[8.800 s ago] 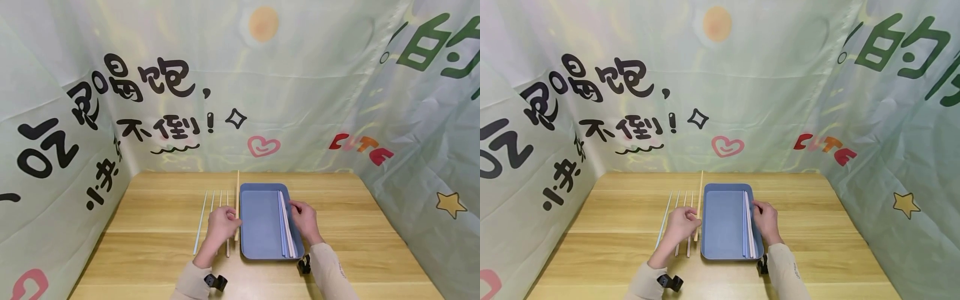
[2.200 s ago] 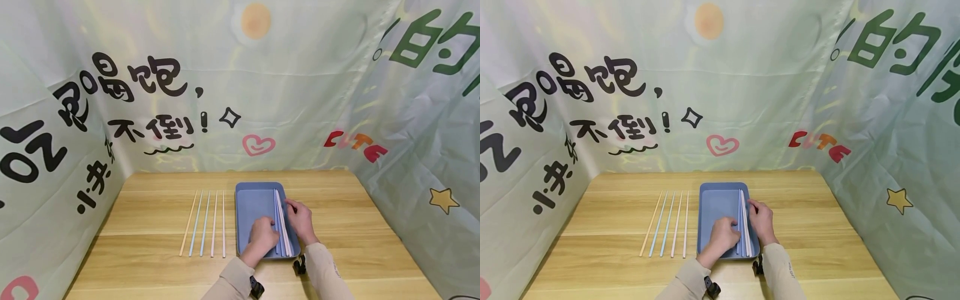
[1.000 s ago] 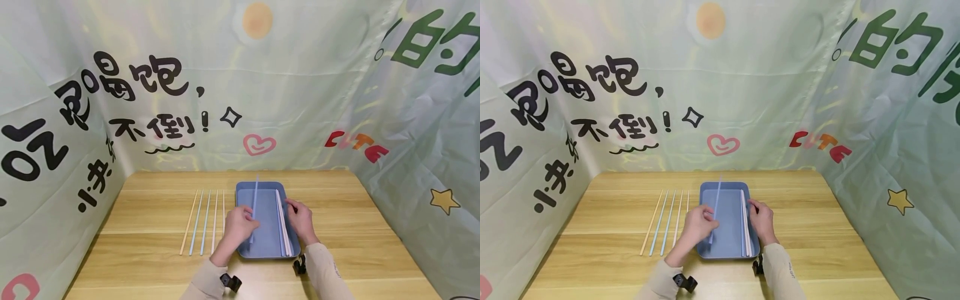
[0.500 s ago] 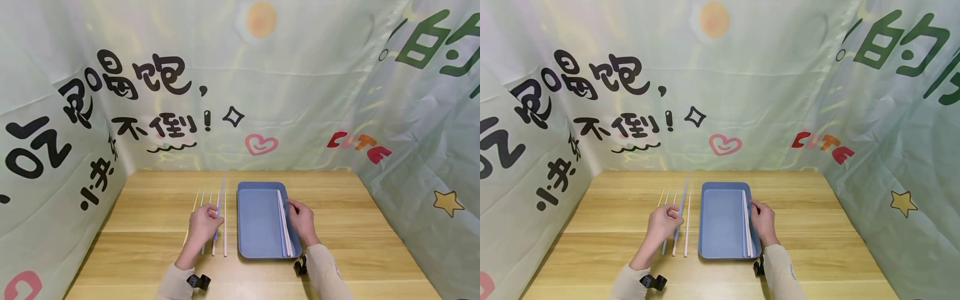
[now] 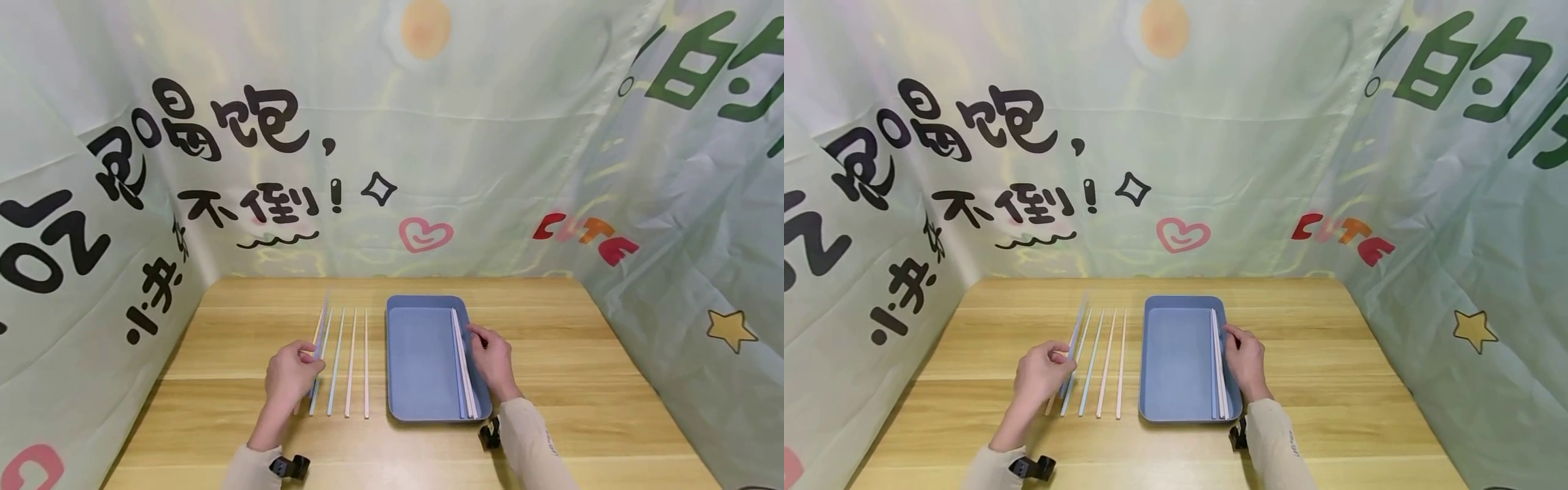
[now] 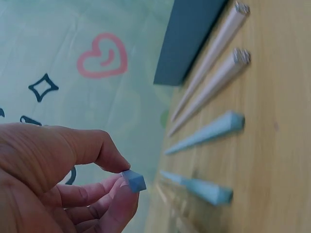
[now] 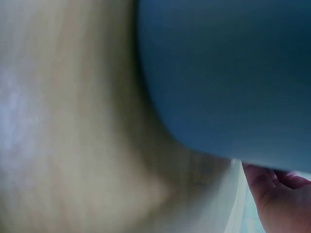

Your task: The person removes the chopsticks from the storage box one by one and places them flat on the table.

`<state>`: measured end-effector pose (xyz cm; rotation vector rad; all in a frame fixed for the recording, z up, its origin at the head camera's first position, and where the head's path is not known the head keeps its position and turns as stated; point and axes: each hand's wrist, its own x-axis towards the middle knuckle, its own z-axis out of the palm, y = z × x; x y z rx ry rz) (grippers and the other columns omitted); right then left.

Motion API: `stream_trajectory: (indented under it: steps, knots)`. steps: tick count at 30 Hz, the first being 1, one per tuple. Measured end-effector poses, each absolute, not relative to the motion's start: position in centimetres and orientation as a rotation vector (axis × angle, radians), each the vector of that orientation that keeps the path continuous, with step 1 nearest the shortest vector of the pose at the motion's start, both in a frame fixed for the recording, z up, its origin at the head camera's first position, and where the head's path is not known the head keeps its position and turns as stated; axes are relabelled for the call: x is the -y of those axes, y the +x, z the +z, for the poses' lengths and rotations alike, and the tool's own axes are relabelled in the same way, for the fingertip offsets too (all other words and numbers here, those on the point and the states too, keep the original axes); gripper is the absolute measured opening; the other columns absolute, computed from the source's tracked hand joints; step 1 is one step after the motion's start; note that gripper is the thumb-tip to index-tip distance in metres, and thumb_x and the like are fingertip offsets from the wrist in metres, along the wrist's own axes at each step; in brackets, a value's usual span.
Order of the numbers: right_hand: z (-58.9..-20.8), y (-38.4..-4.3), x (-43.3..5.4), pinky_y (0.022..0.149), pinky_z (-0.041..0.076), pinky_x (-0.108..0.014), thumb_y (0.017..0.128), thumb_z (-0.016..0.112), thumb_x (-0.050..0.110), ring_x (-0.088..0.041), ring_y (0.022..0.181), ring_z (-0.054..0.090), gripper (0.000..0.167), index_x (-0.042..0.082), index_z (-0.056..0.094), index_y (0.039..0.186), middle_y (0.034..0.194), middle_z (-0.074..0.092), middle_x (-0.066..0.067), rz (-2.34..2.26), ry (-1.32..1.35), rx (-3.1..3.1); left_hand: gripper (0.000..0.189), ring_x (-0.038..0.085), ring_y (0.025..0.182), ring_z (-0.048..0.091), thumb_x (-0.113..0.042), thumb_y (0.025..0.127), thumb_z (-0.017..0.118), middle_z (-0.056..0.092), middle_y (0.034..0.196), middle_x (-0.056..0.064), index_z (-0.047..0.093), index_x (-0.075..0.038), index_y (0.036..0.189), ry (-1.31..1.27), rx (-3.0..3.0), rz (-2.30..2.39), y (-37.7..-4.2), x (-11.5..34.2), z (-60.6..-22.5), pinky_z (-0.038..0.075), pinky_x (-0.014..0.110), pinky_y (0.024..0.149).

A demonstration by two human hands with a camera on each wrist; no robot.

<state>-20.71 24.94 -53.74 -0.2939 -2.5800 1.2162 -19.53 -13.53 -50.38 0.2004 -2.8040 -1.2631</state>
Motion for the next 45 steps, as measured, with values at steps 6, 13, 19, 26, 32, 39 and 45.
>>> stream_trajectory:
  steps: [6,13,19,26,32,39,45]
  knots:
    - [-53.8,-20.7,-24.8,0.069,0.046,-0.024,0.106,0.052,0.008,-0.025,0.086,0.061,0.033,0.001,0.072,0.131,0.117,0.074,-0.023,1.201,-0.287,2.564,0.033,0.022,0.075,0.071,-0.015,0.084,0.076,0.079,0.095,0.011,0.074,-0.001,0.114,0.225,2.838,-1.201,-19.2,15.7,-51.0,0.048,0.031,0.057]
    - [-53.8,-20.7,-24.7,0.070,0.047,-0.023,0.105,0.053,0.008,-0.026,0.088,0.062,0.033,0.000,0.072,0.131,0.120,0.074,-0.023,1.208,-0.293,2.549,0.035,0.019,0.069,0.068,-0.013,0.085,0.072,0.078,0.094,0.012,0.073,0.001,0.116,0.248,2.869,-1.159,-18.8,17.3,-52.0,0.046,0.031,0.053]
    - [-53.8,-20.6,-24.7,0.068,0.047,-0.023,0.105,0.053,0.007,-0.025,0.087,0.062,0.033,0.000,0.072,0.131,0.122,0.074,-0.023,1.206,-0.296,2.544,0.035,0.018,0.068,0.066,-0.013,0.084,0.073,0.078,0.095,0.012,0.073,0.001,0.116,0.253,2.896,-1.129,-18.7,17.7,-52.4,0.044,0.030,0.052]
    - [-54.0,-20.6,-24.9,0.070,0.047,-0.023,0.106,0.052,0.010,-0.026,0.090,0.062,0.034,0.001,0.071,0.133,0.126,0.073,-0.023,1.226,-0.309,2.554,0.034,0.021,0.073,0.069,-0.013,0.084,0.073,0.079,0.097,0.013,0.074,0.001,0.115,0.261,2.915,-1.093,-18.8,17.6,-52.5,0.043,0.030,0.053]
    - [-54.1,-20.8,-25.0,0.068,0.047,-0.022,0.106,0.051,0.011,-0.027,0.090,0.062,0.035,0.002,0.070,0.135,0.128,0.072,-0.023,1.246,-0.314,2.558,0.032,0.022,0.075,0.069,-0.015,0.083,0.074,0.078,0.097,0.012,0.075,0.000,0.112,0.274,2.920,-1.073,-18.9,17.6,-52.7,0.042,0.031,0.054]
    - [-54.2,-20.8,-24.9,0.068,0.047,-0.022,0.107,0.052,0.010,-0.025,0.088,0.062,0.034,0.002,0.072,0.132,0.125,0.073,-0.022,1.231,-0.311,2.558,0.032,0.020,0.073,0.065,-0.016,0.084,0.075,0.077,0.097,0.012,0.075,-0.001,0.112,0.280,2.937,-1.055,-18.9,17.6,-52.9,0.041,0.031,0.054]
    - [-54.2,-21.0,-25.0,0.070,0.048,-0.023,0.107,0.052,0.010,-0.026,0.091,0.064,0.034,0.002,0.071,0.133,0.127,0.073,-0.022,1.240,-0.315,2.558,0.034,0.018,0.062,0.057,-0.017,0.085,0.073,0.075,0.092,0.011,0.074,0.000,0.115,0.277,2.939,-1.049,-18.8,17.5,-52.8,0.039,0.030,0.051]
